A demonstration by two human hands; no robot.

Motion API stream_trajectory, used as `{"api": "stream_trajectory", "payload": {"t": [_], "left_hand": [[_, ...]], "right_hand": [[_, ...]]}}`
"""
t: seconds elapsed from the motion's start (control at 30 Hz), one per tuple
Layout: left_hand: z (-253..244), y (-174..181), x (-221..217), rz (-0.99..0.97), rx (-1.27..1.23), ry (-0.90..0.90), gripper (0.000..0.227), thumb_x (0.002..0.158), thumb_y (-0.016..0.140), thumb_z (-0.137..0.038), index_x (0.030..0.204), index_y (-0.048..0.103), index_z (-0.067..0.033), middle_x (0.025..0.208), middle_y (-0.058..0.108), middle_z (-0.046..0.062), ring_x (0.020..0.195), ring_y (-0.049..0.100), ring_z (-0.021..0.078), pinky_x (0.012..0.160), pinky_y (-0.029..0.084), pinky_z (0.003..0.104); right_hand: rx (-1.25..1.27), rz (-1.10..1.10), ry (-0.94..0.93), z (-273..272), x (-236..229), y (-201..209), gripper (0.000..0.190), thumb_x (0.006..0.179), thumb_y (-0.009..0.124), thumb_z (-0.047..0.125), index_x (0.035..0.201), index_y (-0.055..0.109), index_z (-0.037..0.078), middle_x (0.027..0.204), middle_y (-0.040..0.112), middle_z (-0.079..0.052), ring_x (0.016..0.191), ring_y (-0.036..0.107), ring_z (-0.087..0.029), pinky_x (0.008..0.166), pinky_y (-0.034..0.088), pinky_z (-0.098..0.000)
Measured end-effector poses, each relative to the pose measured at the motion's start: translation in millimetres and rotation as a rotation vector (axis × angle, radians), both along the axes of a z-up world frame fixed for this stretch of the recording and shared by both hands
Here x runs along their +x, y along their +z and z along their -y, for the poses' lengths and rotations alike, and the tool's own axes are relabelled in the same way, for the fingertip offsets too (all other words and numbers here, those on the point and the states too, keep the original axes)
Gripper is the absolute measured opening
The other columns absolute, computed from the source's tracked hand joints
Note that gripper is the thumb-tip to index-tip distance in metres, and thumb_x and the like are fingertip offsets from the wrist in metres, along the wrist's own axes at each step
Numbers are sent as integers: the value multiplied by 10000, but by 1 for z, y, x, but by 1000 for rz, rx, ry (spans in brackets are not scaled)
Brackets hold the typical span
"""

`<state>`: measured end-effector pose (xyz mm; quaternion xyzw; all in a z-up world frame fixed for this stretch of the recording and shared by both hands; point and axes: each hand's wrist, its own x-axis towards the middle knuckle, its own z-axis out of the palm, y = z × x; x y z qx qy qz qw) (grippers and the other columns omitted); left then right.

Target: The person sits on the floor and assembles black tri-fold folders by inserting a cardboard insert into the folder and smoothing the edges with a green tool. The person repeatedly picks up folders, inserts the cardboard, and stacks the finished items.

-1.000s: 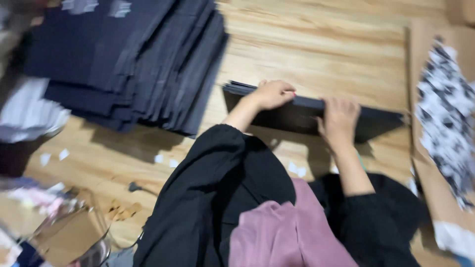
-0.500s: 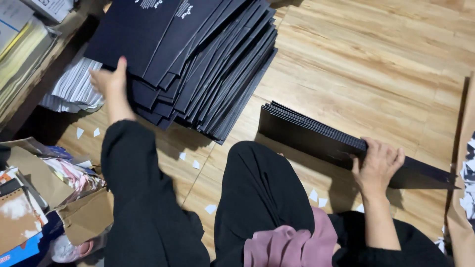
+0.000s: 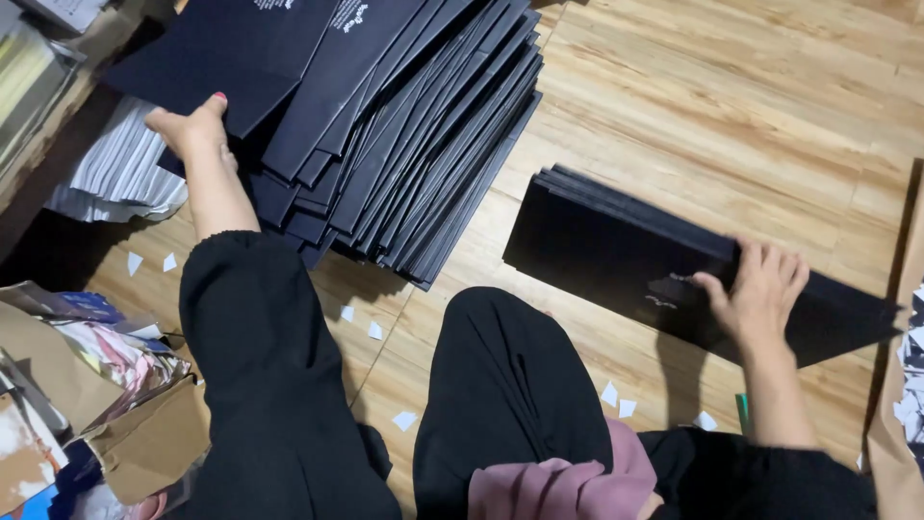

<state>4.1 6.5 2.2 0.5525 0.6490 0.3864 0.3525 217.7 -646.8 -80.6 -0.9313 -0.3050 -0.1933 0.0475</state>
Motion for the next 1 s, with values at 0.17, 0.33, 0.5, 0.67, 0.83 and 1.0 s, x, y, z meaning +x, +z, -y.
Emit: {"api": "stream_trajectory", "payload": {"t": [0.17, 0.33, 0.5, 0.67, 0.83, 1.0], "left_hand": [[-20, -18, 10, 371, -119, 47, 814, 667, 723, 18, 1287, 211, -102, 1360, 322, 197, 1164, 552, 272, 983, 398, 383], [-20, -12, 2, 208, -259, 103, 609, 591, 796, -70, 1068, 418, -99, 1149, 609, 77, 1045, 604, 201, 896, 425, 435], [-46, -12, -7, 216, -542, 119, 357, 602, 794, -223, 899, 613, -142, 873, 693, 15, 766, 687, 179, 675, 556, 361], [-101, -46, -30, 281, -657, 13, 563, 825, 774, -384, 580, 300, -205, 427, 267, -37, 374, 311, 95, 406, 309, 215], [-11, 0, 8, 422, -350, -75, 450, 578, 698, -266, 999, 543, -227, 1049, 681, -17, 910, 688, 151, 658, 610, 306], [66, -6, 33, 720, -316, -141, 126, 539, 697, -98, 655, 649, -113, 721, 636, 79, 690, 635, 212, 527, 516, 316]], "right_hand": [[104, -82, 28, -19, 31, 1, 829, 647, 748, 284, 1349, 400, 15, 1209, 434, -278, 1155, 394, -424, 996, 167, -593], [68, -226, 15, -9, 1, -45, 733, 750, 624, 332, 1366, 362, 34, 1251, 420, -250, 1182, 363, -388, 1025, 173, -570], [176, -297, 30, 23, -48, -81, 601, 810, 548, 324, 1314, 414, 26, 1209, 449, -234, 1140, 408, -381, 976, 260, -500], [332, -295, 53, 49, -92, -96, 435, 807, 579, 187, 1199, 501, 15, 1122, 499, -213, 1053, 468, -357, 938, 350, -432], [434, -349, 18, 55, -121, -91, 338, 818, 587, 175, 1128, 552, 47, 1134, 516, -186, 1081, 481, -324, 941, 346, -427], [559, -408, 45, 26, -147, -67, 260, 853, 587, 170, 1079, 573, 42, 1070, 527, -175, 1016, 501, -319, 889, 396, -420]]}}
